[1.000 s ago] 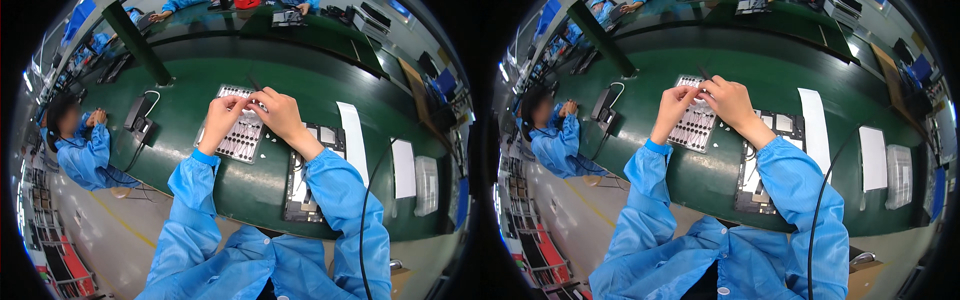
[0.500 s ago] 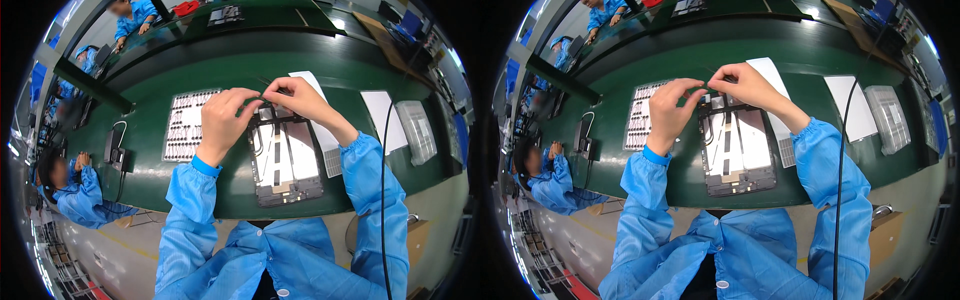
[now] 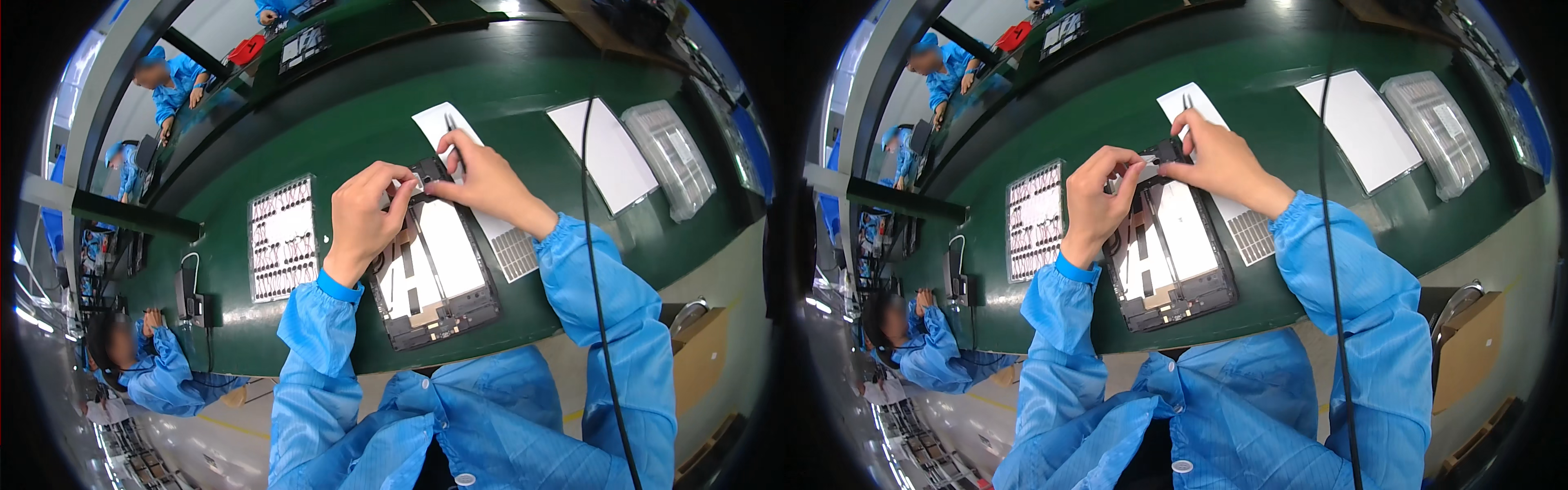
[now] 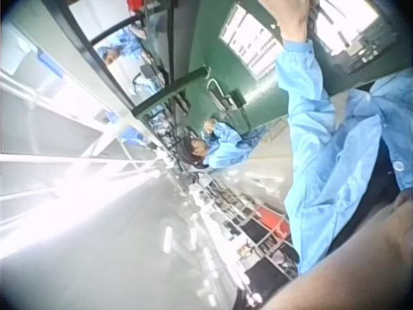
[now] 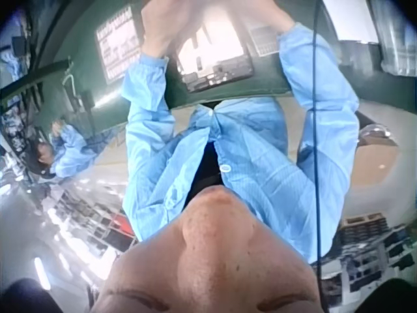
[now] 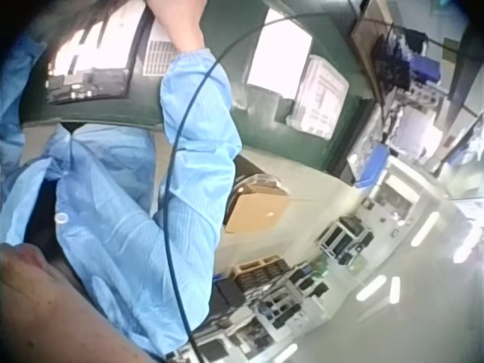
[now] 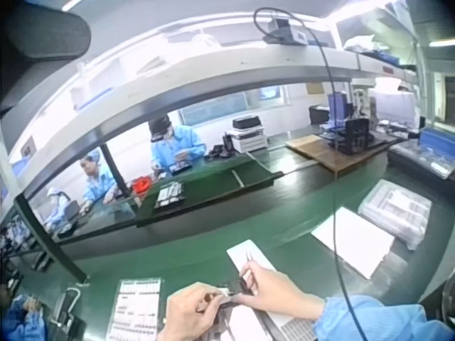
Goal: Assembling electronic components into a tablet housing on a factory production line.
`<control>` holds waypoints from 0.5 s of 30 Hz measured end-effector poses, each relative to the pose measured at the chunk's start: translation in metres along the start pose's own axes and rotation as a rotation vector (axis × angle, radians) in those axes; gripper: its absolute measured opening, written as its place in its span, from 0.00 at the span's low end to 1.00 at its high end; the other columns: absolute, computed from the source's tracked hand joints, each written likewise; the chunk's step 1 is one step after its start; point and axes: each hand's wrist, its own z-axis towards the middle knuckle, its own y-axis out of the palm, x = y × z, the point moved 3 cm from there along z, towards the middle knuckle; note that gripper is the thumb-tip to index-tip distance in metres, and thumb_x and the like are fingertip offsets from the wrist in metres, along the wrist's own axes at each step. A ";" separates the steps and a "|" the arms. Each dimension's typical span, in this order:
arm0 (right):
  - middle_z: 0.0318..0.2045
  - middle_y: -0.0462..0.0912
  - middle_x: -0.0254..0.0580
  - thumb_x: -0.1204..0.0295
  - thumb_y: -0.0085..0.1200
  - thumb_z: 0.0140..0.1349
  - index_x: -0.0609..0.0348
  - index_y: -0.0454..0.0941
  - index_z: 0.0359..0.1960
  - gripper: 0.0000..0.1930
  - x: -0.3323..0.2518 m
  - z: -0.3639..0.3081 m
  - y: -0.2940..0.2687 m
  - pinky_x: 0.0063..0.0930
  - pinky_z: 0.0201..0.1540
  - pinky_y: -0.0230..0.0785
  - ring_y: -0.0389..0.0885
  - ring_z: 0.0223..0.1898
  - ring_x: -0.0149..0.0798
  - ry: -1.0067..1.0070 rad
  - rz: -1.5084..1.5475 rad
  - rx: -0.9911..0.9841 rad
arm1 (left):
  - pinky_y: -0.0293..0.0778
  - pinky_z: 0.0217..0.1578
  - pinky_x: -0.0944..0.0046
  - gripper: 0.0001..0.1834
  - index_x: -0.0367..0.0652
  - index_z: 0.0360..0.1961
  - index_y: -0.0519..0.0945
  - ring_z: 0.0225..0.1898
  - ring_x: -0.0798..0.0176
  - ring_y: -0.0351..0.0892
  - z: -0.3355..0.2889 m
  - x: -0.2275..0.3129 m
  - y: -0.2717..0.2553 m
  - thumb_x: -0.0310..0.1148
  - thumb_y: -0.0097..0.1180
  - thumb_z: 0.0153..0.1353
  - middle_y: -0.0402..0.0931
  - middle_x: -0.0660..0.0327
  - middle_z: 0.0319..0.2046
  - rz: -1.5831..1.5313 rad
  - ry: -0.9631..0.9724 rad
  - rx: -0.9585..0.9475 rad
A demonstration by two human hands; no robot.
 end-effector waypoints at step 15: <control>0.26 0.83 0.34 0.69 0.66 0.63 0.57 0.74 0.44 0.13 0.023 0.006 -0.001 0.23 0.33 0.66 0.76 0.28 0.27 0.139 0.255 -0.159 | 0.73 0.28 0.66 0.05 0.39 0.32 0.84 0.26 0.65 0.76 -0.008 -0.004 0.025 0.28 0.67 0.58 0.77 0.62 0.27 0.012 -0.093 -0.166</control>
